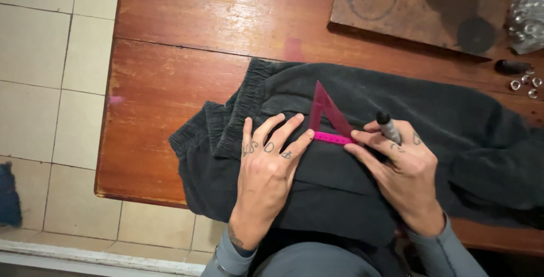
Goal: Marking measurement points on black sweatpants using a triangle ruler and a marker for hardware placement.
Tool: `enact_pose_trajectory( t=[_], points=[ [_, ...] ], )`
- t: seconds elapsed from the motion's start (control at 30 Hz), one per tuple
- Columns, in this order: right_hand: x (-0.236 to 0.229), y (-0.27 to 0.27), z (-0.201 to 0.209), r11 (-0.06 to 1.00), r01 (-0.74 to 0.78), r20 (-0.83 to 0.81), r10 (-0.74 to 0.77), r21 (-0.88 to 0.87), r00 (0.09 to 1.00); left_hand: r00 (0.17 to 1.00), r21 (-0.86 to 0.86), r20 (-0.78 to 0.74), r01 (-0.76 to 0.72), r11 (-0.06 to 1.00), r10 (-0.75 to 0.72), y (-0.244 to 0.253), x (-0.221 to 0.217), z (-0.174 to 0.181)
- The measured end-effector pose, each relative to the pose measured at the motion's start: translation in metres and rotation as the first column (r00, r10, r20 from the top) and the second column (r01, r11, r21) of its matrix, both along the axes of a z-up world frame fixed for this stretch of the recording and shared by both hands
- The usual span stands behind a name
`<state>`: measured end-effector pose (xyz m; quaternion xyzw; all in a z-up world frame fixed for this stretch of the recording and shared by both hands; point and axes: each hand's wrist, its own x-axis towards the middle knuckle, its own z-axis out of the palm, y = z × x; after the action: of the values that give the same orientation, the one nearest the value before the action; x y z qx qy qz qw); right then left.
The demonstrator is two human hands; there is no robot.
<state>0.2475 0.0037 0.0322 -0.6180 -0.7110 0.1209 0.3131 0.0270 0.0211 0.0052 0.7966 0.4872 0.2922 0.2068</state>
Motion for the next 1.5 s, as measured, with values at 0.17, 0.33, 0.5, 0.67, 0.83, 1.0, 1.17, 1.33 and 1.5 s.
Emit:
enact_pose_trajectory(
  t=[0.17, 0.33, 0.5, 0.67, 0.83, 1.0, 1.17, 1.33, 1.5],
  points=[
    [0.001, -0.002, -0.002, 0.999, 0.045, 0.006, -0.045, -0.006, 0.999, 1.0, 0.0, 0.006, 0.003, 1.0, -0.003, 0.001, 0.0, 0.0],
    [0.003, -0.002, -0.004, 0.998, 0.052, -0.029, -0.053, -0.024, 0.998, 0.999, 0.002, 0.042, -0.028, 1.0, 0.028, 0.001, 0.004, 0.002],
    [0.002, -0.002, -0.003, 0.999, 0.027, -0.023, -0.027, -0.021, 0.999, 0.996, -0.035, 0.065, -0.054, 0.998, 0.056, 0.005, 0.005, 0.011],
    [0.004, -0.002, -0.006, 0.999, 0.039, -0.03, -0.04, -0.028, 0.999, 0.997, -0.022, 0.018, -0.073, 0.997, 0.073, 0.014, 0.01, 0.018],
    [0.004, -0.003, -0.008, 0.999, 0.037, -0.029, -0.038, -0.023, 0.999, 0.994, -0.008, 0.017, -0.109, 0.994, 0.109, 0.021, 0.016, 0.023],
    [0.004, -0.001, -0.005, 0.999, 0.041, -0.049, -0.042, -0.028, 0.998, 0.979, 0.02, 0.041, -0.199, 0.98, 0.198, 0.022, 0.026, 0.019],
    [0.009, -0.002, -0.009, 1.0, 0.012, -0.069, -0.013, -0.014, 0.998, 0.97, 0.01, 0.08, -0.23, 0.973, 0.229, 0.025, 0.028, 0.018],
    [0.016, -0.022, -0.007, 0.998, 0.012, -0.204, 0.002, 0.068, 0.979, 0.966, 0.004, 0.078, -0.248, 0.969, 0.247, 0.023, 0.029, 0.018],
    [0.016, -0.047, -0.021, 0.978, 0.162, -0.668, -0.034, 0.131, 0.743, 0.963, -0.006, 0.093, -0.253, 0.968, 0.252, 0.024, 0.028, 0.019]
  ],
)
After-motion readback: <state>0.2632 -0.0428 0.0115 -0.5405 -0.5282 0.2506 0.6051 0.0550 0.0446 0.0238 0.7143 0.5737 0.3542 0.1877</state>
